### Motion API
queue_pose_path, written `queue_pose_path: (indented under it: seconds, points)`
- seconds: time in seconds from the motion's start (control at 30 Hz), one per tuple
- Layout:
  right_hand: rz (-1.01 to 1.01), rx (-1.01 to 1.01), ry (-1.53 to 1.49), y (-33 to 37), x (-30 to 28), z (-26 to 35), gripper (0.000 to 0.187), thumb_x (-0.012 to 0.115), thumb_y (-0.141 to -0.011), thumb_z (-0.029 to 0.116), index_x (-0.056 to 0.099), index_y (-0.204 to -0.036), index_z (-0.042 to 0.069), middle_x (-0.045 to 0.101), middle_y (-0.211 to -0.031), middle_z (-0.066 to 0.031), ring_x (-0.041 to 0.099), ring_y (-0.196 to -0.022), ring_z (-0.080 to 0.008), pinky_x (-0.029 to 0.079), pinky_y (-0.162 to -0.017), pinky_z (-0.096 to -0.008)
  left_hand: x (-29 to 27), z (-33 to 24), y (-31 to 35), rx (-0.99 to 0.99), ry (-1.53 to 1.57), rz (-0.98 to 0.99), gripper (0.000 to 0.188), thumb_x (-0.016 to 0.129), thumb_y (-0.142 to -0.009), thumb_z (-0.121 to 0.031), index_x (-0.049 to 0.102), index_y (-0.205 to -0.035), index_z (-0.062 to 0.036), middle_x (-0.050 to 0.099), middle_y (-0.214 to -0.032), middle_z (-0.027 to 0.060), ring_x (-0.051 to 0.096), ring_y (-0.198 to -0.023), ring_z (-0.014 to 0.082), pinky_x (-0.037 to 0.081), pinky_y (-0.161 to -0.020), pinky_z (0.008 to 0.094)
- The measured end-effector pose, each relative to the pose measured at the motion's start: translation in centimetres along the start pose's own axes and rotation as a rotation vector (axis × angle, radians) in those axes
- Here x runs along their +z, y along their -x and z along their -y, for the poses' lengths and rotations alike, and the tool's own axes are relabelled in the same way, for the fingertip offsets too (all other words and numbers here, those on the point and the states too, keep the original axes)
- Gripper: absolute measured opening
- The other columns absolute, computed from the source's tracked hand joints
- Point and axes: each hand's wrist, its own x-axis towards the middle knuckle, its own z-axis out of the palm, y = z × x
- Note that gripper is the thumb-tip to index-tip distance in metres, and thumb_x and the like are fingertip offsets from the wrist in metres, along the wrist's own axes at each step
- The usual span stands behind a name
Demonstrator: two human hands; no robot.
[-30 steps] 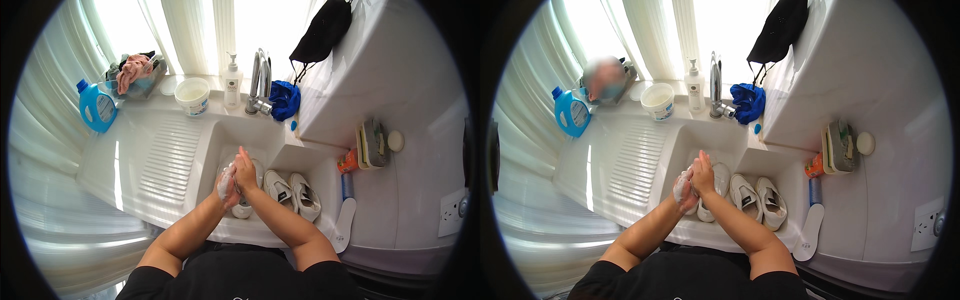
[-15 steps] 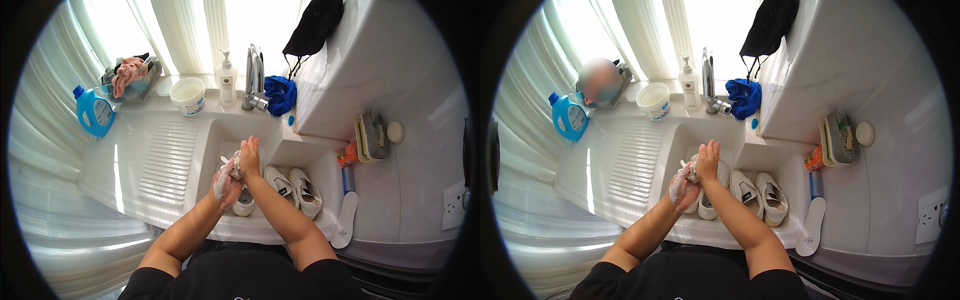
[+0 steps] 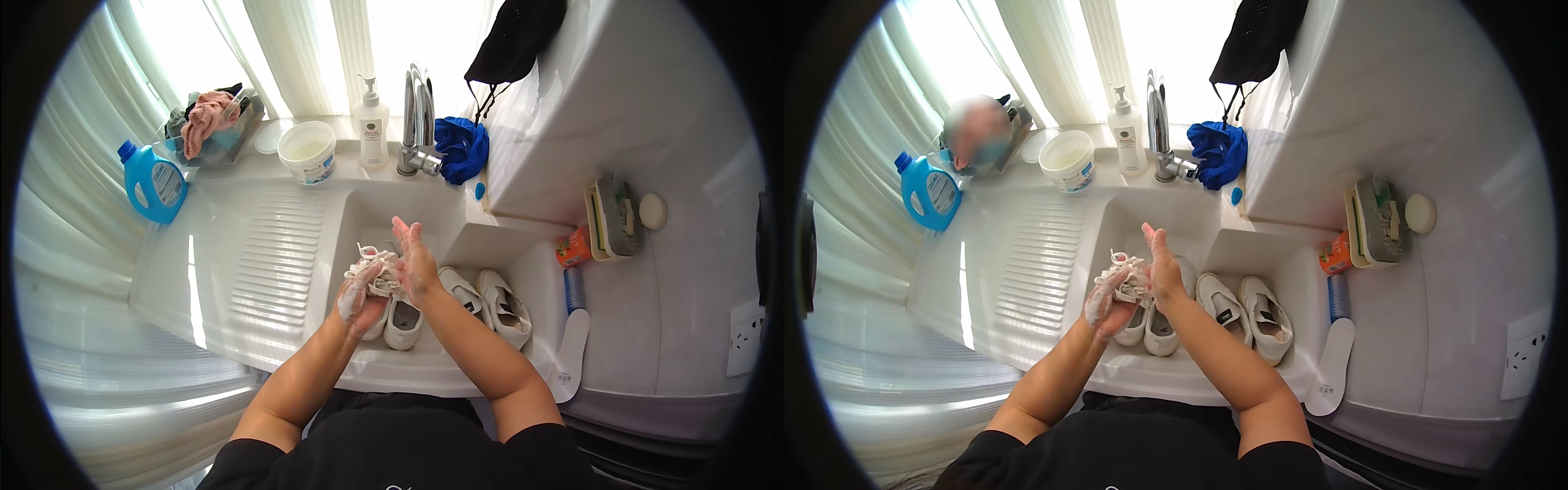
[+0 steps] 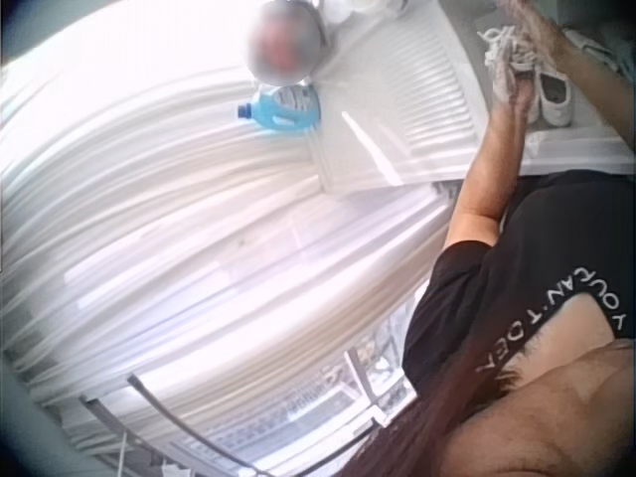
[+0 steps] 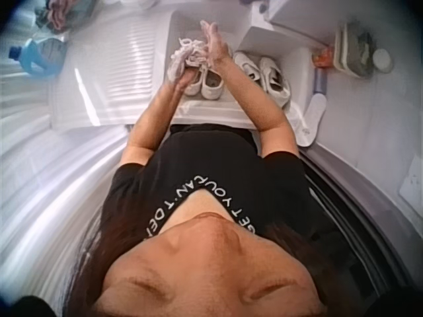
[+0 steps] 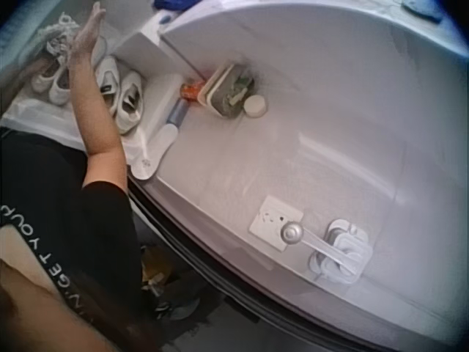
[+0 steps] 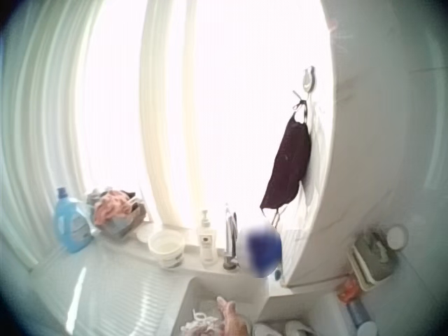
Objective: The person washes shoelaces by hand in a sink using soap and water. They scrub the laces together to create foam and then rinse them under the running water.
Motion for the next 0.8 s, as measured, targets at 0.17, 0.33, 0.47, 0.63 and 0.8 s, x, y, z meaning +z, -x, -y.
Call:
queue_pose_path:
  seconds: [0.17, 0.33, 0.47, 0.63, 0.8]
  points:
    - [-0.049, 0.204, -0.215, 1.6, -0.8, -1.9, 0.057, 0.04, -0.093, 0.046, 0.031, -0.137, 0.01, 0.037, -0.134, -0.0111, 0.045, -0.116, -0.0246, 0.04, -0.093, -0.0407, 0.8, -1.0, -0.4, 0.013, 0.118, -0.08, 0.024, 0.047, -0.087, -0.006, 0.05, -0.11, -0.0085, 0.054, -0.117, 0.0109, 0.054, -0.107, 0.0255, 0.045, -0.092, 0.0373]
    - [0.028, 0.166, -0.264, 2.1, -0.3, -3.5, 0.045, 0.05, -0.093, 0.032, 0.038, -0.13, 0.01, 0.054, -0.113, -0.0051, 0.056, -0.099, -0.0177, 0.048, -0.081, -0.0374, 1.9, -0.1, -0.4, 0.109, -0.147, -0.161, 0.026, 0.049, -0.091, -0.013, 0.048, -0.116, -0.0048, 0.054, -0.115, 0.0099, 0.054, -0.105, 0.0211, 0.045, -0.091, 0.0334]
    - [-0.092, 0.197, -0.184, 2.9, 0.5, -1.6, 0.037, 0.047, -0.095, 0.027, 0.043, -0.124, 0.006, 0.052, -0.116, -0.0079, 0.053, -0.102, -0.0185, 0.045, -0.086, -0.0344, 2.2, -0.7, 0.1, 0.063, -0.388, -0.299, 0.035, 0.044, -0.094, -0.035, 0.049, -0.11, -0.0046, 0.057, -0.105, 0.01, 0.059, -0.093, 0.0198, 0.051, -0.079, 0.0328]
    - [-0.186, -0.605, 0.537, 3.2, 2.1, -5.9, 0.028, 0.056, -0.089, 0.029, 0.055, -0.102, 0.003, 0.058, -0.101, -0.0127, 0.057, -0.087, -0.022, 0.047, -0.071, -0.0342, -0.5, 0.0, -0.3, 0.057, -0.188, -0.398, 0.05, 0.04, -0.092, -0.052, 0.051, -0.102, -0.0042, 0.059, -0.093, 0.0093, 0.061, -0.085, 0.0205, 0.053, -0.069, 0.0338]
    - [-0.475, -0.531, 0.533, 1.3, 1.0, -4.7, 0.032, 0.057, -0.089, 0.028, 0.05, -0.071, 0.002, 0.049, -0.054, -0.011, 0.051, -0.05, -0.0277, 0.04, -0.048, -0.0361, 1.6, 1.1, 0.1, -0.048, -0.189, -0.612, 0.052, 0.043, -0.09, -0.054, 0.05, -0.1, -0.0039, 0.056, -0.083, 0.0065, 0.059, -0.076, 0.0193, 0.052, -0.067, 0.0349]
